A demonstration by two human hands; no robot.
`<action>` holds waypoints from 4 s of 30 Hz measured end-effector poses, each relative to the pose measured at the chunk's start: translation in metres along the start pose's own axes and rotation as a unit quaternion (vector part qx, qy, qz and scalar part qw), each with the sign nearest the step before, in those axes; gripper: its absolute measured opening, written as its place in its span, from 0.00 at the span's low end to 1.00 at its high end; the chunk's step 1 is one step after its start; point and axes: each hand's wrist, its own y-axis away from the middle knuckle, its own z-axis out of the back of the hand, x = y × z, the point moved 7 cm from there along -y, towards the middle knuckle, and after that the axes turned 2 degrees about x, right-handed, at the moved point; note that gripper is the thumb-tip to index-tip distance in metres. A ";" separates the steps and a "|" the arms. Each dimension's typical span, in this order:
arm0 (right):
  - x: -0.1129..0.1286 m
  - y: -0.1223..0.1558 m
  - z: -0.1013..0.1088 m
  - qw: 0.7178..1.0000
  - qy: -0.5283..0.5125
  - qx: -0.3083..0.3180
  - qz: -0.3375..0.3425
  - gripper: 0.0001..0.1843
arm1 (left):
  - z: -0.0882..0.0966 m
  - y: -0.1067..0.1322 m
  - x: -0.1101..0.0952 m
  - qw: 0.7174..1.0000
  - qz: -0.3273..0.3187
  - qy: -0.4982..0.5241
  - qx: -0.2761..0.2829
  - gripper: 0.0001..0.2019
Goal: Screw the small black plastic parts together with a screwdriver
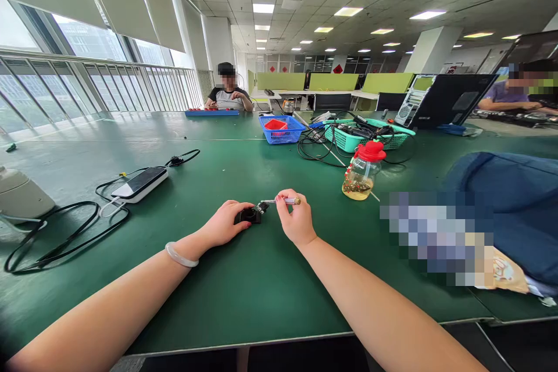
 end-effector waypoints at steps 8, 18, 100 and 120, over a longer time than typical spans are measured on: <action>0.012 0.002 0.000 0.999 -0.028 0.026 0.026 0.12 | -0.001 0.000 -0.001 1.000 -0.009 -0.011 0.004 0.22; 0.029 0.009 -0.023 0.985 -0.001 0.152 0.085 0.09 | -0.001 -0.001 -0.003 0.999 -0.032 -0.023 0.008 0.23; 0.004 0.001 -0.022 0.992 0.023 0.118 0.028 0.07 | 0.003 0.006 0.005 0.995 0.046 -0.081 -0.027 0.16; 0.026 0.004 -0.006 0.962 0.160 -0.026 0.221 0.08 | -0.009 0.006 -0.024 0.993 0.069 -0.082 -0.047 0.12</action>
